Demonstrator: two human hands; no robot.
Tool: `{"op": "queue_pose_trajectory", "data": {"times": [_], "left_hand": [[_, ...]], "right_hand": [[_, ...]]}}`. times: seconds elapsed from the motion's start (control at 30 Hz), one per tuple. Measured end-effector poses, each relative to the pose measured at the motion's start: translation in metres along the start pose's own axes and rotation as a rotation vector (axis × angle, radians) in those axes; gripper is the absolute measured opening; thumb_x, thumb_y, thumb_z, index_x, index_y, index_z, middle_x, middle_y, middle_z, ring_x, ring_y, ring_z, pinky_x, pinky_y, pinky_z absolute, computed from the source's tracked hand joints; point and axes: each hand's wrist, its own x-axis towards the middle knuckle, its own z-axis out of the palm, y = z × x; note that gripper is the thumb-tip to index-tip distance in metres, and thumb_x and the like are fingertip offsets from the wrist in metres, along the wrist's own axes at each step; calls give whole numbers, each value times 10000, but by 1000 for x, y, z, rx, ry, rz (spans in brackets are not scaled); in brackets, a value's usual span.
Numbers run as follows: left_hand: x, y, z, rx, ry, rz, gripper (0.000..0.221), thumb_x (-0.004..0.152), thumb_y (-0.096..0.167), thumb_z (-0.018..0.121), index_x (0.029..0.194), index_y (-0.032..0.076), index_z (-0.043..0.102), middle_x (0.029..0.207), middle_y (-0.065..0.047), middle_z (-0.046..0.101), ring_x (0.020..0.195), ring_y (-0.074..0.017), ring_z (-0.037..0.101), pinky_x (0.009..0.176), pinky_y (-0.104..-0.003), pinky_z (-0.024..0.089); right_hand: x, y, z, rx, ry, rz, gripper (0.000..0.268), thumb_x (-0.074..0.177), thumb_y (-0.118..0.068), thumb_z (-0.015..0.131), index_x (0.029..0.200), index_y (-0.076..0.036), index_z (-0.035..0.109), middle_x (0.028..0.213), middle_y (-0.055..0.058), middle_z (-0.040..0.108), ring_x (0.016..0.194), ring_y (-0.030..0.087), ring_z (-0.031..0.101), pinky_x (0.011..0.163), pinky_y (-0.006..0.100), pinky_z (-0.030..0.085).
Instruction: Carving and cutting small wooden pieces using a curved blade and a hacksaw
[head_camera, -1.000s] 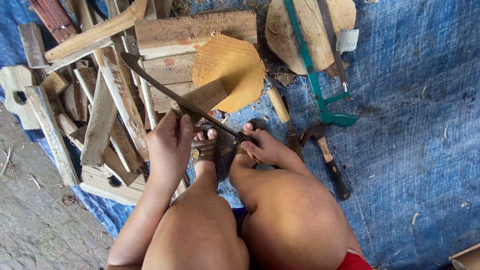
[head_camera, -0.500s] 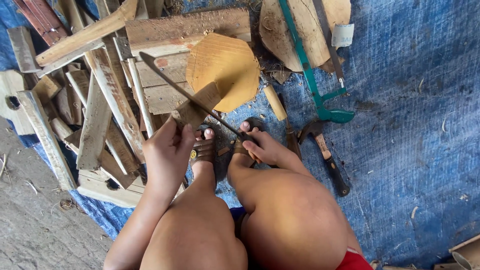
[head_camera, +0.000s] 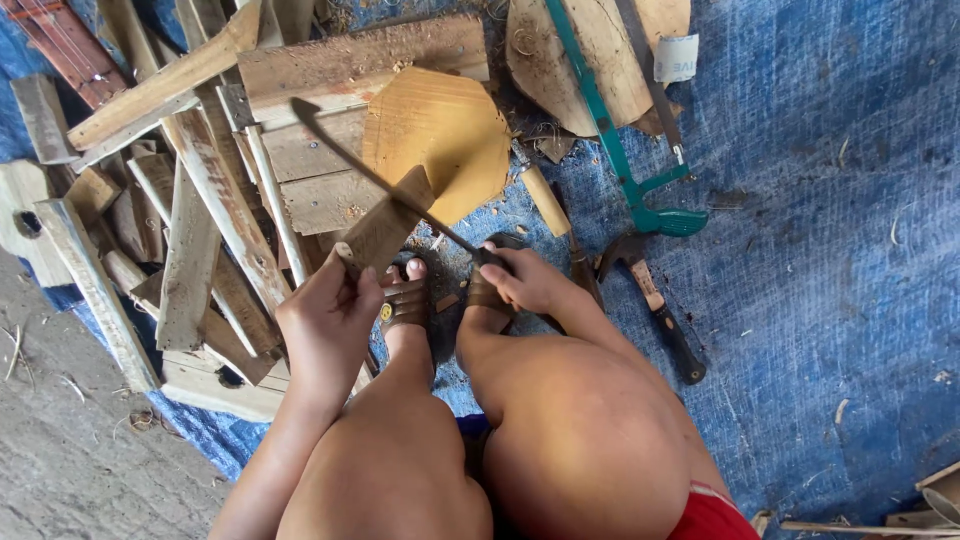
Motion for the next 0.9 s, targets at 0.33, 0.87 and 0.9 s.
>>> {"op": "queue_pose_trajectory", "data": {"times": [0.33,0.87,0.9], "left_hand": [[-3,-11,-9,-60,71,-126,273,974,-19,650,703,-8,623,534,-144,632,517,-168,621,518,-279,459],[-19,-38,-4,-39,48,-127,281,983,-14,666,704,9,641,493,-112,582,438,-158,528,475,-279,426],[-20,-38,-1,-28,65,-105,258,940,-14,685,692,3,618,461,-109,540,461,-157,517,483,-304,405]], "right_hand": [[23,5,15,50,-105,-125,602,1086,-429,418,1271,127,555,535,83,661,445,193,658,610,345,576],[20,-20,-17,-134,32,62,644,1019,-611,422,1099,-18,657,582,92,629,502,212,655,560,361,525],[11,-26,-25,-157,63,74,592,1008,-578,450,1029,-22,653,578,101,634,509,220,681,598,371,541]]}}
